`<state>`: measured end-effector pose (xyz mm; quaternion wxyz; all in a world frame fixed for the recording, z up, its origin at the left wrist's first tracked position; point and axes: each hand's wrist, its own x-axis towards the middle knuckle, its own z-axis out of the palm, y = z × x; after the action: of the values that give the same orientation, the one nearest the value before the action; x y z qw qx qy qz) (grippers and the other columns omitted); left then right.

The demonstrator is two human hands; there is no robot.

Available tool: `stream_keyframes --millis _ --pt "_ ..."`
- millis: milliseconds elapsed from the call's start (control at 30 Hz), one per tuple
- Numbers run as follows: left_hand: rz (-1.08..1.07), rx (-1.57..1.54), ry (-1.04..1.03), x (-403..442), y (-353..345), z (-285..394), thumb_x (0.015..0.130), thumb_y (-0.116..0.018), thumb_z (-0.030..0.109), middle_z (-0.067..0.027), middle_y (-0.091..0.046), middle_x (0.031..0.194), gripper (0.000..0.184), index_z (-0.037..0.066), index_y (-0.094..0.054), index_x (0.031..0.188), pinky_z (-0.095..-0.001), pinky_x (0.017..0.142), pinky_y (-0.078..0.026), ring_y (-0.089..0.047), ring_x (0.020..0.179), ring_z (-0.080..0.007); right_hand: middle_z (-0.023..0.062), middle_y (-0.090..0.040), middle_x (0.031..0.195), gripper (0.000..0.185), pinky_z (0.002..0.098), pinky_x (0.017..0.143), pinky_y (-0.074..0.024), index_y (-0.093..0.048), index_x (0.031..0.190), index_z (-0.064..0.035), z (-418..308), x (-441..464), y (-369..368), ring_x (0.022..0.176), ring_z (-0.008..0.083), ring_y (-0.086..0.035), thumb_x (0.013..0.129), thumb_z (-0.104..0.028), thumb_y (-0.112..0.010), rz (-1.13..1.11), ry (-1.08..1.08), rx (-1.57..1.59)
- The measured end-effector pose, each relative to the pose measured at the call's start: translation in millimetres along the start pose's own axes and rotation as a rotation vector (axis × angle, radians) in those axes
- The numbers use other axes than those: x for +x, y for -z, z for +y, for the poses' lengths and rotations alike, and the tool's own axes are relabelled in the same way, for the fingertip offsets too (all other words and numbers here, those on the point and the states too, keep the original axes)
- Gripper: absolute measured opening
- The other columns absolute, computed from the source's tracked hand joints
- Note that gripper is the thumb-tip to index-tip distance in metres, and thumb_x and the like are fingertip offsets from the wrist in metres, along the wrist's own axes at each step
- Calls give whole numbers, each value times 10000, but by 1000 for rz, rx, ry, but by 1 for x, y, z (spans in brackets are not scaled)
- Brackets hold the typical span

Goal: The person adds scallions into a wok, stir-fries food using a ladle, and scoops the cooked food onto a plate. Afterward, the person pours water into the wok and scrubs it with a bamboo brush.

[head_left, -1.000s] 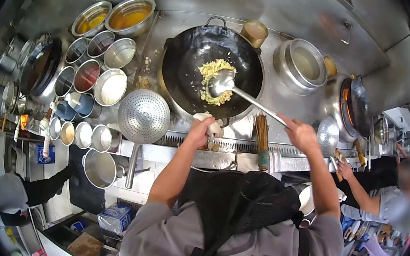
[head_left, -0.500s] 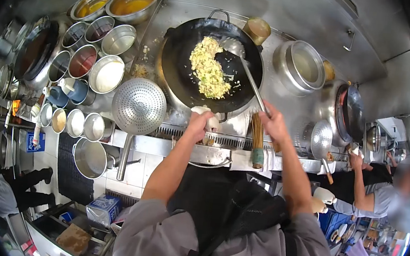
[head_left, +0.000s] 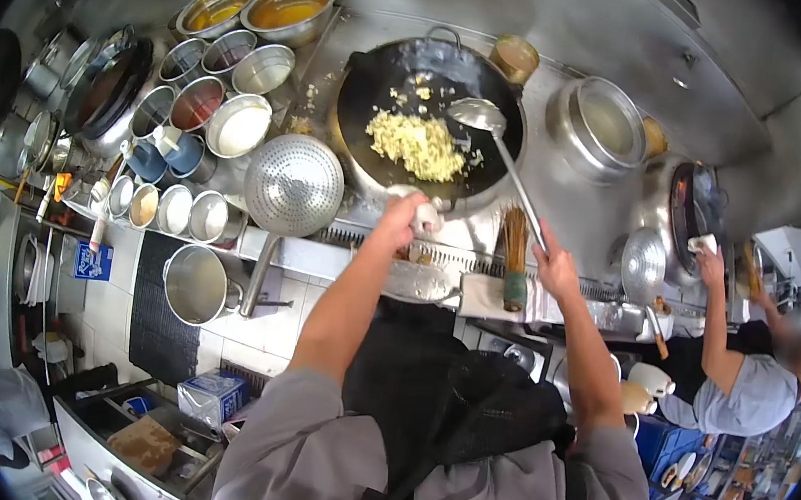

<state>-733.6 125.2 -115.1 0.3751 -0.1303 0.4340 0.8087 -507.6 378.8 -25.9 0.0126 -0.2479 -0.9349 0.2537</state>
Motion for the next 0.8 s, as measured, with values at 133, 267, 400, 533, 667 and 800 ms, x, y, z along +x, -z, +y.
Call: stream_keyframes --millis 133,267,400,533,667,800 --pt "48 0 -89 -69 -5 -30 950 -550 71 -168 -662 945 156 18 -543 1096 -407 572 -581 -689 762 -268 246 -716 941 536 482 799 -532 -445 1526 -143 -12 -42 55 793 438 -682 1030 -315 -550 -148 202 49" --pt "113 11 17 -195 -39 -20 957 -533 69 -162 -691 1055 264 30 -547 1218 -419 623 -601 -717 863 -299 -32 -502 742 500 205 507 -383 -516 1509 -195 -40 -98 196 619 47 -430 1025 -261 -622 -804 -354 481" --pt "168 19 -69 -121 -66 -20 997 -573 223 -122 -683 928 190 44 -619 955 -349 551 -516 -680 772 -223 223 -718 1167 509 422 880 -522 -510 1479 -80 -69 -47 179 899 276 -693 1019 -288 -574 -707 26 -66" --pt "106 23 -87 -148 -12 -101 955 -583 102 -132 -665 1001 150 14 -579 1077 -411 685 -575 -676 855 -249 232 -706 1008 503 482 835 -514 -515 1479 -123 1 -41 44 906 392 -681 1010 -290 -586 -250 348 116" --pt "152 108 -83 -234 -33 -83 965 -559 89 -158 -683 1032 181 -2 -581 1120 -412 673 -599 -709 867 -270 254 -670 1217 514 447 985 -491 -496 1499 -154 8 -85 122 1117 398 -657 1014 -301 -583 -484 413 86" --pt "138 12 -85 -171 -81 -10 981 -544 155 -168 -686 954 180 -11 -606 1016 -391 596 -551 -687 799 -258 236 -708 923 503 467 771 -532 -498 1504 -180 -29 -45 170 745 374 -674 1030 -339 -545 -581 344 -5"
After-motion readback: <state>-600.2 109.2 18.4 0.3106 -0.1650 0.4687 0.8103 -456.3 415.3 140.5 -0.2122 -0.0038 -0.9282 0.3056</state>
